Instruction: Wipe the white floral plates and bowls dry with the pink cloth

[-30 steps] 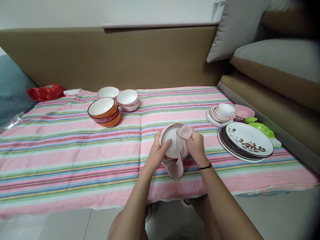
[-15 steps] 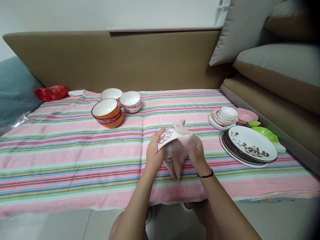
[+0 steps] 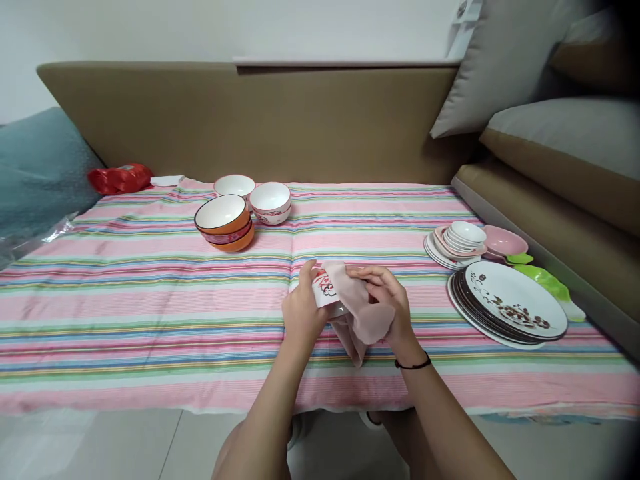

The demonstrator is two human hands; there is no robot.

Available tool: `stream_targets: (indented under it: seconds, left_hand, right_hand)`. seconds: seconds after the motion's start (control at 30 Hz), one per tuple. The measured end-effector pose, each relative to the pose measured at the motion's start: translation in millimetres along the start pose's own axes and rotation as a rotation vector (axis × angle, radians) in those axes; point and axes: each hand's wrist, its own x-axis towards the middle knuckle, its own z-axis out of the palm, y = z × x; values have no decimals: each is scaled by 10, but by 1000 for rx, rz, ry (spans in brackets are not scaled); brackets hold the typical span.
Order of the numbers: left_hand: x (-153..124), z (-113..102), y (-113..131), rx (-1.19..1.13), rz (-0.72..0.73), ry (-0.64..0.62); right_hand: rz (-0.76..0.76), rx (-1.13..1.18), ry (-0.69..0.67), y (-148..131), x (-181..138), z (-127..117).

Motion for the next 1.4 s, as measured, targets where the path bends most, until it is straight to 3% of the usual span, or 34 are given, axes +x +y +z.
stream_targets:
  seconds: [0.07, 0.13, 0.3, 0.43, 0.67, 0.93, 1.17, 1.4]
  left_hand:
    - [-1, 32, -18, 24, 11, 7]
    - [-5, 67, -38, 34, 51, 16]
    - [-36, 126, -49, 9, 190, 33]
    - [-54, 125, -15, 41, 236, -21]
    - [-36, 83, 18, -34, 328, -14]
    - [14, 63, -23, -293, 114, -42]
    - [152, 15, -207, -1081, -79, -341]
    - [169, -58, -97, -1300, -257, -325]
  right_hand:
    - [26, -66, 39, 35, 31, 4]
    - [-34, -230, -10, 63, 50, 16]
    - [-351, -644, -213, -6, 26, 73]
    - [-538, -778, -306, -113, -19, 127]
    - [-396, -682, -145, -62, -25, 122]
    - [-364, -686, -143, -8, 35, 84]
    - [-386, -748, -124, 32, 68, 86]
    - [-445, -822, -142, 38, 87, 77]
